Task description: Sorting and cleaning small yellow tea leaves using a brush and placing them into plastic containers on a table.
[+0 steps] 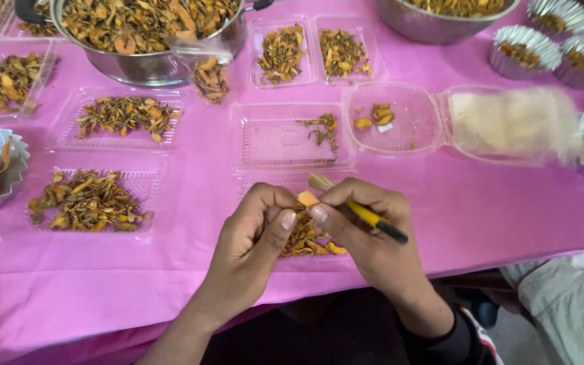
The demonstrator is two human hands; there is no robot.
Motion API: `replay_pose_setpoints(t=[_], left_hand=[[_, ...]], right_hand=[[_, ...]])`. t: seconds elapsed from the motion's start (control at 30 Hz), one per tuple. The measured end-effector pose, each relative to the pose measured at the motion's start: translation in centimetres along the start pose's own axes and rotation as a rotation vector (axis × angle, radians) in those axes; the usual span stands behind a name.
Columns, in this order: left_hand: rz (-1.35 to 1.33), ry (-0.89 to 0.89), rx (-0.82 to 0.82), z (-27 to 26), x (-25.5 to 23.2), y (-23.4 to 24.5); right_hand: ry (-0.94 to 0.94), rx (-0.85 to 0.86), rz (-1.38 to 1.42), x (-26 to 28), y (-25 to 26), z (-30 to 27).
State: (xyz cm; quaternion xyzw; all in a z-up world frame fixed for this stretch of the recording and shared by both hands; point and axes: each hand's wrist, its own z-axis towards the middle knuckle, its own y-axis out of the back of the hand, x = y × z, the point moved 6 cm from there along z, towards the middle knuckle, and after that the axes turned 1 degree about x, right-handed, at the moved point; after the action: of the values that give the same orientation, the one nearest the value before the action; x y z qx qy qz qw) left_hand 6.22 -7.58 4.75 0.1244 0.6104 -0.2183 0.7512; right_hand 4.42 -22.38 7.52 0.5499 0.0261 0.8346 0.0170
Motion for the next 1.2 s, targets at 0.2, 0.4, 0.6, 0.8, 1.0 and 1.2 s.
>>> replay_pose_setpoints(t=[0.2,0.4,0.6,0.8,1.0,1.2], left_hand=[[0.103,-0.049,-0.032,-0.7,0.9,-0.6],[0.113,0.054,-0.111,-0.8,1.8,-0.4],[0.136,0.029,-0.259,-0.9,2.1,1.6],[0.062,0.001,-0.195,-1.4,2.3,1.3],[0.024,-0.05,-0.135,-1.5,1.9,1.0],[0.012,-0.043,-0.165,-1.4,2.6,0.7]], right_hand=[[-0.097,-0.058,0.068,-2.2,-0.5,-2.4],[-0.044,0.029,-0.114,-1.5,-1.1,-2.5],[-0.045,-0.107,-0.394,-1.0,2.7,-4.2],[0.346,-0.378,-0.338,1.0,1.1,-7.1],[-0.016,0.047,-0.463,1.9,-0.2,-6.7],[0.359,-0.291,-0.783,4.3,-1.2,-7.5]])
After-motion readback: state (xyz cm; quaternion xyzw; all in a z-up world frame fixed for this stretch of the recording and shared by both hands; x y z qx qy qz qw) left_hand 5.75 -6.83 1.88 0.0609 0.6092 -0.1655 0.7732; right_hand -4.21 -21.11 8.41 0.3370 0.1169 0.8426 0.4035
